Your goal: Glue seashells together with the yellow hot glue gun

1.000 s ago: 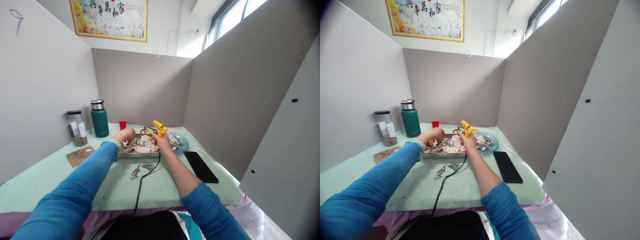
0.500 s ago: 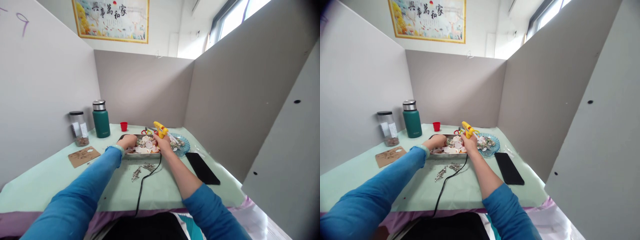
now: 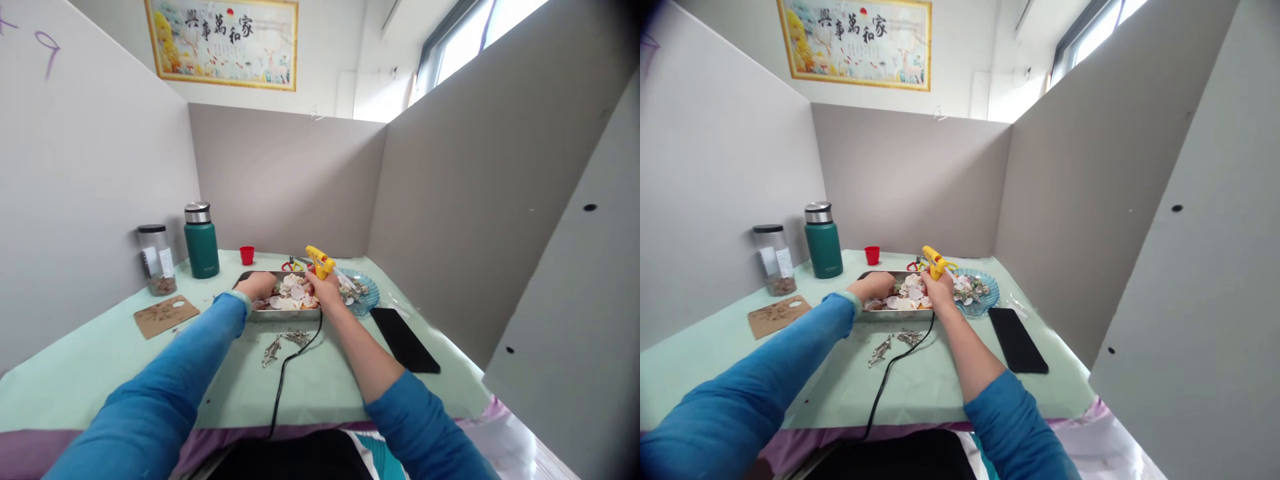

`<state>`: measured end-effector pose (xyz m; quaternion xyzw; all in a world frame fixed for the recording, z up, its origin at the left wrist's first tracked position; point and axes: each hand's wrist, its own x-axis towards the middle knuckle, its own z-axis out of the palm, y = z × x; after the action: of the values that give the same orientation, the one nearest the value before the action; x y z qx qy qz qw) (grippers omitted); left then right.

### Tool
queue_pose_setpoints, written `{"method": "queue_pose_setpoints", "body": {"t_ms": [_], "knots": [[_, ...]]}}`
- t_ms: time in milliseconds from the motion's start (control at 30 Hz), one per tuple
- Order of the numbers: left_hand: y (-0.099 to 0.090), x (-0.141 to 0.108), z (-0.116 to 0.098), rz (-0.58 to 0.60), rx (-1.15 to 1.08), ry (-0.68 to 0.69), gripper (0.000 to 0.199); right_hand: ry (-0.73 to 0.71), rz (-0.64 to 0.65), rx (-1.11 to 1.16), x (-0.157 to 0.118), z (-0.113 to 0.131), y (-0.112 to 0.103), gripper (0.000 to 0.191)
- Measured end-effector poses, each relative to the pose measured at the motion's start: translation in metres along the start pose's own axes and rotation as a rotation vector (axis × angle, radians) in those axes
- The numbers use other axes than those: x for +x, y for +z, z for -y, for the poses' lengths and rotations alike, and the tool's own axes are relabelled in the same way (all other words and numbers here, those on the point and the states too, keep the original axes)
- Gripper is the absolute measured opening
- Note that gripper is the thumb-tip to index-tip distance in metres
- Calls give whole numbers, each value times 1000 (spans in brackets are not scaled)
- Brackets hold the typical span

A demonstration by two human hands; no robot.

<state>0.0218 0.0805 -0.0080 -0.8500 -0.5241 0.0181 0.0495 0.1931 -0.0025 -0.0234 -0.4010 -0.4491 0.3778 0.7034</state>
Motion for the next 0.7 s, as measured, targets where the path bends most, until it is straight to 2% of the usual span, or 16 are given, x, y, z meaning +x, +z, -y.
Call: {"method": "queue_pose_setpoints", "body": {"t_ms": [100,200,267,300,400,467,567,700], "knots": [[-6,2,-2,-32,-38,-24,20,9,-4,-4,0,1,0,23],[-23,3,3,-61,-69,-66,23,18,0,-7,-1,2,1,23],[-37,2,10,-31,-118,-97,23,16,-5,-3,-2,3,2,24],[-42,0,13,14,-218,-121,24,16,-8,-2,-2,4,2,24],[-52,-9,15,-19,-536,-152,28,14,-7,-1,-2,3,1,25],[-51,-18,8,-95,-735,-140,28,3,7,-7,-1,2,0,25],[-43,-33,-15,-166,-997,-25,26,-25,39,-32,-2,3,-1,28],[-30,-49,-48,-242,-1124,18,19,-44,119,-88,-5,7,0,31]]}}
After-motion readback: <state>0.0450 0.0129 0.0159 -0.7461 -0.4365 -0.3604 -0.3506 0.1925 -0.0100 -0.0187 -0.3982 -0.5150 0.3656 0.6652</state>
